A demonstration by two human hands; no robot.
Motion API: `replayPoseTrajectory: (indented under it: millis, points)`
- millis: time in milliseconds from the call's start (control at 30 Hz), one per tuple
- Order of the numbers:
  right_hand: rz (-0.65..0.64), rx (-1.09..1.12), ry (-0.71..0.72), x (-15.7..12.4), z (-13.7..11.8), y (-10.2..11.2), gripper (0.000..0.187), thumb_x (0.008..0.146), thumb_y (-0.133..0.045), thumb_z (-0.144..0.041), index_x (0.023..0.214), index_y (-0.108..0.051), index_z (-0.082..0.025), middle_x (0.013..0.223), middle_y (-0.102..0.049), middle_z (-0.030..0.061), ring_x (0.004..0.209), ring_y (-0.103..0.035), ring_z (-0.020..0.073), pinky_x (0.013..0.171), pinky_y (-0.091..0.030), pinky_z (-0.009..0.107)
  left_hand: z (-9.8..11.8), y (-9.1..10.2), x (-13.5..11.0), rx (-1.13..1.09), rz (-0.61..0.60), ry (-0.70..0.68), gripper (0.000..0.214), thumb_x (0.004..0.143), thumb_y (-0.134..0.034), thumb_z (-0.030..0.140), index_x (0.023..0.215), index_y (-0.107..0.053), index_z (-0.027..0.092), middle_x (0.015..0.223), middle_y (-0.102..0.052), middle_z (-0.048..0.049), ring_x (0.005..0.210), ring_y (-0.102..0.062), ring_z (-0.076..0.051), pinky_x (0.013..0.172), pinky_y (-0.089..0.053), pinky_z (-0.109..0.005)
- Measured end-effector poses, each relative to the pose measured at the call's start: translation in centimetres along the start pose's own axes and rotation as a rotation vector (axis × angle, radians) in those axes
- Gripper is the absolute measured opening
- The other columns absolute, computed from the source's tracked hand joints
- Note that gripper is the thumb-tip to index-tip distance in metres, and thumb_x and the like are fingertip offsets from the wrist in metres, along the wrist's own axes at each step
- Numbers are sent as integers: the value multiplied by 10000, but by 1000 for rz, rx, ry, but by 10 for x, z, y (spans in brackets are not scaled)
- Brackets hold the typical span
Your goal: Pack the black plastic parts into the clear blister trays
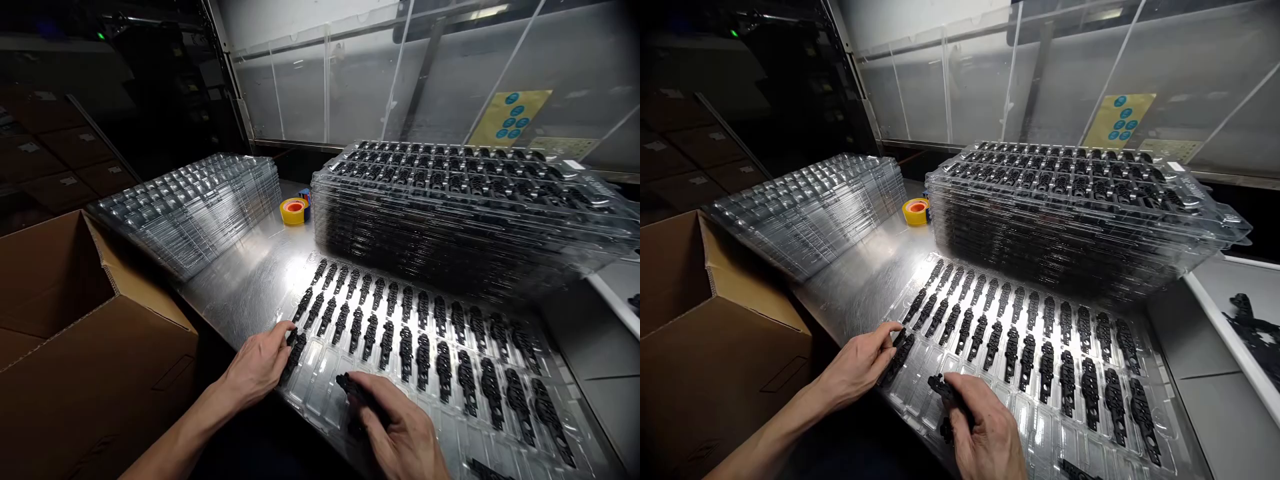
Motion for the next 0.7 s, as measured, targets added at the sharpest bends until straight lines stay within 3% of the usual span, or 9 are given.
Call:
replayPoseTrajectory:
  millis: [267,500,700]
  points:
    - [-28,-5,-47,-3,3,-1,292,872,-479,-229,1094,-666,-250,1063,-692,18,958,-667,155,812,-553,218,-4,-4,2,138,215,146,258,865,-398,162,1075,-547,170,725,-600,-13,640,-567,-174,594,-384,-269]
    - [-16,-20,-55,-2,4,1,307,855,-474,-215,1086,-672,-255,1054,-697,13,951,-671,156,805,-559,221,-8,-3,1,195,173,179,205,852,-439,163,954,-610,213,785,-662,-9,680,-608,-181,613,-388,-281]
    - [1,16,-83,1,0,1,300,845,-491,-221,1068,-688,-256,1038,-704,16,939,-675,168,813,-559,243,-15,6,6,64,178,104,269,864,-444,170,1047,-634,222,917,-680,-27,762,-613,-175,711,-440,-303]
Point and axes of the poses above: each hand's wrist, its own x-axis towards the middle knuckle, its own y-axis out of the back of the hand, z = x × y, the point moved 2 cm from there along x, towards the middle knuckle
